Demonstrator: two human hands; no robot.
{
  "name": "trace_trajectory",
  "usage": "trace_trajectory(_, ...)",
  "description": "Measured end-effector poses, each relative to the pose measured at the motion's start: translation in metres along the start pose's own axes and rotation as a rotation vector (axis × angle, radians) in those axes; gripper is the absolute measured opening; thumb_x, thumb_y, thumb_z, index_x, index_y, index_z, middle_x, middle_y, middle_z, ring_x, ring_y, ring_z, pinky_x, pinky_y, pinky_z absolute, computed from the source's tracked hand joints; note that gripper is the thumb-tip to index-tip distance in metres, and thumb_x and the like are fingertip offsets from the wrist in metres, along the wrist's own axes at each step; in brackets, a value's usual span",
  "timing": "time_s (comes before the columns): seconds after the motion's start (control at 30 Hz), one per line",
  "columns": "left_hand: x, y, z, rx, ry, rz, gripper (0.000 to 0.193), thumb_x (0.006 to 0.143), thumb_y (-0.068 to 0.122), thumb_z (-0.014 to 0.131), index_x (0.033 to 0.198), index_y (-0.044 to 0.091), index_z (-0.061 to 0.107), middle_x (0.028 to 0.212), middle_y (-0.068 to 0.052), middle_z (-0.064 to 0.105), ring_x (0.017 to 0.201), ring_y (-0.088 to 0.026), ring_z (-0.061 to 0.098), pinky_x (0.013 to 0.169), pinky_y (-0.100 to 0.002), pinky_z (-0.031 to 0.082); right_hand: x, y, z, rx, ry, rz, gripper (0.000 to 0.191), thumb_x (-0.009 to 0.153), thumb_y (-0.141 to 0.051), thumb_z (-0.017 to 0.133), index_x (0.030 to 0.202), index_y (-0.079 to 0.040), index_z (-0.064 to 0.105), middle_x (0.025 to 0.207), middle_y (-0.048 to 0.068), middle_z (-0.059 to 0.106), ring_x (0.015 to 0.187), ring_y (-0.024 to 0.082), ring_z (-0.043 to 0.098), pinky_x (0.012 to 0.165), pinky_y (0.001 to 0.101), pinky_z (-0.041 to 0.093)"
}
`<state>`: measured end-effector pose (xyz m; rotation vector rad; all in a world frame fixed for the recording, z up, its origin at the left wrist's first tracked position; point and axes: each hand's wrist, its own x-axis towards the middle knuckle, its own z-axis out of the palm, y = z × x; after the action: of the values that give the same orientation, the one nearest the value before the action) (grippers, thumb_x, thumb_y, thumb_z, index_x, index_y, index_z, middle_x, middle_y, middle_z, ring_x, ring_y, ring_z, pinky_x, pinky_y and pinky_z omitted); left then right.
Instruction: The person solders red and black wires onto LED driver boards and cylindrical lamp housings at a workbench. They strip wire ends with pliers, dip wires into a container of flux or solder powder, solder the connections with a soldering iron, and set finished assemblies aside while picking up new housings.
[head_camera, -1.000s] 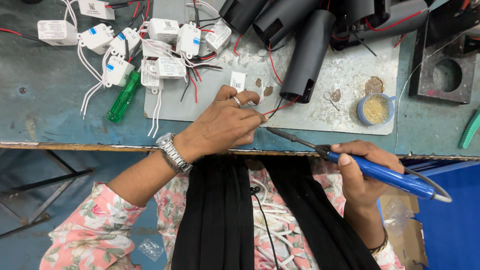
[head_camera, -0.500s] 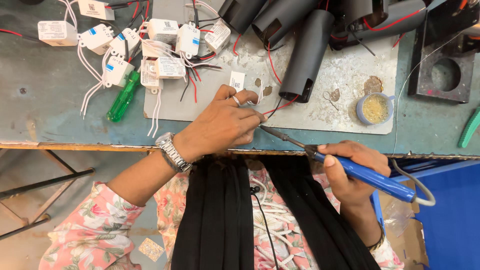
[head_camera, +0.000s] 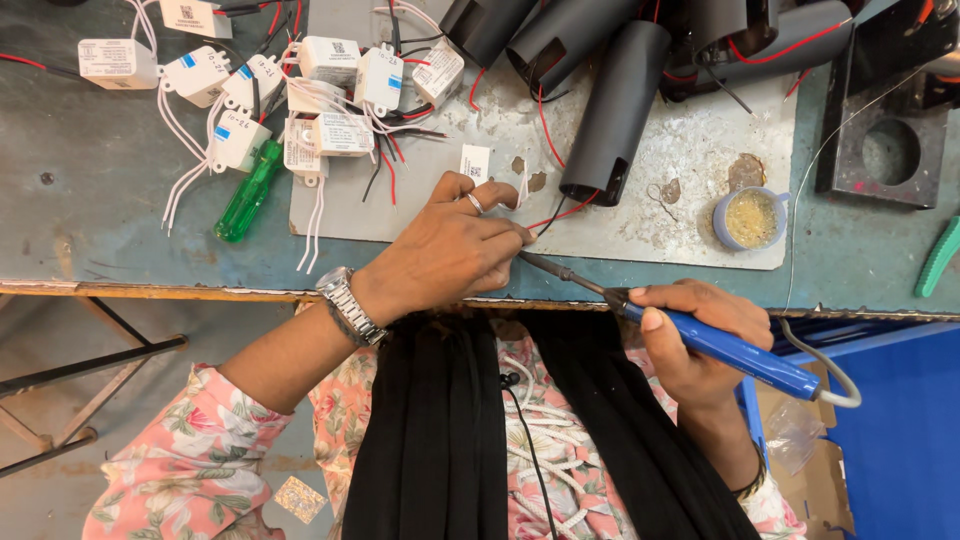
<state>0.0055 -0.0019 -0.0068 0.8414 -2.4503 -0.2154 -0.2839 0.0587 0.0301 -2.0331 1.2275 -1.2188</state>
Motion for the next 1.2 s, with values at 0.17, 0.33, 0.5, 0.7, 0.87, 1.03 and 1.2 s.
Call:
trace_trajectory(0.17,0.0004,-0.0011,-0.0006,-0.013,-0.004,-0.002,0.022,0.080,0.020,0.071,0.099,0.009,0.071,0.099,0.000,0.075,0.120,-0.022,0.058,0.099,-0.042,0.038,-0.0016,0.0021,-0.0033,0.018,0.006,0.021,0.019,0.092,-0.016,0.071,0.097,0.003,0.072,0.088,0.013,0.074,0.063,0.015,0.069,0.058,0.0217,0.050)
trace_trajectory(0.33,0.0003,-0.0018,-0.0006,-0.016,-0.005,0.003,0.024,0.080,0.021,0.072,0.101,0.009,0.071,0.101,0.000,0.075,0.121,-0.022,0.058,0.099,-0.042,0.038,-0.0010,0.0022,-0.0017,0.012,-0.001,-0.009,0.018,0.095,-0.016,0.071,0.098,0.001,0.072,0.087,0.012,0.075,0.067,0.016,0.072,0.062,0.0223,0.053)
trace_trajectory(0.5,0.0002,-0.0018,-0.0004,-0.021,-0.008,0.002,0.023,0.081,0.021,0.072,0.100,0.009,0.071,0.102,0.000,0.075,0.121,-0.022,0.058,0.100,-0.042,0.037,0.0013,0.0009,0.0000,-0.028,-0.011,0.008,0.016,0.093,-0.015,0.071,0.095,0.001,0.073,0.088,0.012,0.075,0.063,0.015,0.070,0.058,0.0220,0.050)
trace_trajectory(0.7,0.0001,-0.0016,-0.0003,-0.016,-0.004,0.005,0.020,0.082,0.020,0.072,0.099,0.009,0.071,0.102,0.001,0.075,0.120,-0.021,0.058,0.100,-0.042,0.037,0.0037,0.0010,0.0006,-0.036,-0.015,0.012,0.015,0.090,-0.012,0.071,0.095,0.001,0.073,0.087,0.012,0.074,0.062,0.014,0.069,0.057,0.0220,0.049)
trace_trajectory(0.87,0.0008,-0.0017,0.0003,-0.019,-0.004,0.004,0.020,0.082,0.020,0.072,0.099,0.009,0.072,0.101,0.001,0.075,0.120,-0.021,0.058,0.100,-0.042,0.037,0.0047,0.0019,0.0002,-0.014,-0.022,0.017,0.013,0.090,-0.010,0.070,0.096,0.001,0.073,0.087,0.012,0.075,0.063,0.014,0.070,0.058,0.0212,0.050)
trace_trajectory(1.03,0.0002,-0.0019,0.0008,0.001,0.007,0.010,0.019,0.082,0.020,0.072,0.099,0.010,0.073,0.101,0.002,0.075,0.120,-0.021,0.059,0.100,-0.041,0.037,0.0052,0.0015,0.0004,-0.013,-0.027,0.016,0.013,0.090,-0.010,0.070,0.096,0.002,0.073,0.088,0.012,0.075,0.063,0.014,0.070,0.059,0.0210,0.050)
trace_trajectory(1.2,-0.0003,-0.0024,0.0013,0.012,0.001,0.014,0.018,0.083,0.020,0.072,0.098,0.010,0.072,0.101,0.002,0.075,0.121,-0.021,0.059,0.100,-0.041,0.037,0.0065,0.0007,0.0007,-0.009,-0.028,0.022,0.014,0.089,-0.010,0.070,0.095,0.002,0.073,0.086,0.012,0.074,0.061,0.014,0.069,0.057,0.0211,0.049)
